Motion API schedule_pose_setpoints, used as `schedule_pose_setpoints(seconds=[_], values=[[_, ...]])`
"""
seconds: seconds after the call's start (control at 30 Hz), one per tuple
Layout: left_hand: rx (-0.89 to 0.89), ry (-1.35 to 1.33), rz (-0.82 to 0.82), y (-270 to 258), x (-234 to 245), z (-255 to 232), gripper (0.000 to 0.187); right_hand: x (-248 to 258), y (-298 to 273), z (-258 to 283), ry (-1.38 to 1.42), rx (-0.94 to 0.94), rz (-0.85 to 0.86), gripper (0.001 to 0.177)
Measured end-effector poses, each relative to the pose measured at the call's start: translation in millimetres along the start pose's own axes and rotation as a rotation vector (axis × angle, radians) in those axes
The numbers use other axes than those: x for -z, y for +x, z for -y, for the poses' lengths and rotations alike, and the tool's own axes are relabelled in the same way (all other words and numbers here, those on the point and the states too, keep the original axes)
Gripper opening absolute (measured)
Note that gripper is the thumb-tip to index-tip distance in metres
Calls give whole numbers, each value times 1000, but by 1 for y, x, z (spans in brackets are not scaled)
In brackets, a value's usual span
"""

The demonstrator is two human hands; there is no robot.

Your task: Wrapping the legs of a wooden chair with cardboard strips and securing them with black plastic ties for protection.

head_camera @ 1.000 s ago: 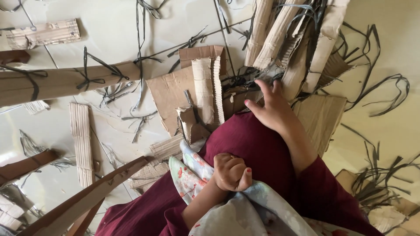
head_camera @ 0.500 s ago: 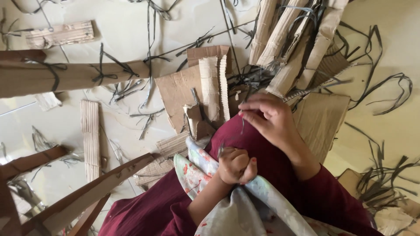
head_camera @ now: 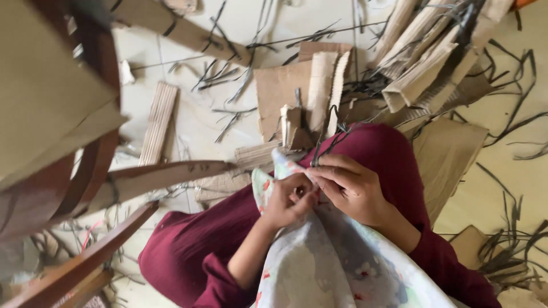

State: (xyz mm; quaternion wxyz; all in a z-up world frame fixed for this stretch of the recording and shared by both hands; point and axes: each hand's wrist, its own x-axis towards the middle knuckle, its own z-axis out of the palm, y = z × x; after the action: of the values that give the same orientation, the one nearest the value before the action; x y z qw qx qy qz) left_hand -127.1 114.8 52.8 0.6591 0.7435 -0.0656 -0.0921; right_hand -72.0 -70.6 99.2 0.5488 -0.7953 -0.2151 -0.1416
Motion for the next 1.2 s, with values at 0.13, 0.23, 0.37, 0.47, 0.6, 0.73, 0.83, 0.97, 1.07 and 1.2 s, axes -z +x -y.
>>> schedule_pose_setpoints(seconds=[0.13, 0.23, 0.37, 0.47, 0.6, 0.73, 0.83, 0.97, 1.07, 1.2], values=[[155, -77, -72, -55, 59, -44, 31, -39, -14, 52, 20, 126, 120, 14], [262, -95, -136, -95, 93, -58, 58, -72, -27, 96, 28, 310, 297, 20], [295, -313, -329, -141, 119, -53, 19, -116, -55, 135, 102, 94, 664, 32], [195, -324, -422, -174, 153, -35, 19, -150, -71, 143, 25, 39, 607, 34], [250, -295, -530, -204, 206, -30, 31, -171, -64, 160, -213, 29, 594, 35], [272, -368, -496, -216, 234, -19, 22, -209, -49, 192, -358, 58, 652, 36], [196, -548, -511, -224, 248, -22, 18, -251, -46, 211, -187, 99, 604, 49], [123, -464, -600, -243, 284, -26, 15, -281, -51, 217, 4, -251, 553, 17], [147, -471, -698, -257, 314, -19, 17, -294, -43, 223, -27, -141, 540, 6], [177, -498, -777, -254, 332, -10, 20, -298, -37, 227, -50, 110, 551, 6]])
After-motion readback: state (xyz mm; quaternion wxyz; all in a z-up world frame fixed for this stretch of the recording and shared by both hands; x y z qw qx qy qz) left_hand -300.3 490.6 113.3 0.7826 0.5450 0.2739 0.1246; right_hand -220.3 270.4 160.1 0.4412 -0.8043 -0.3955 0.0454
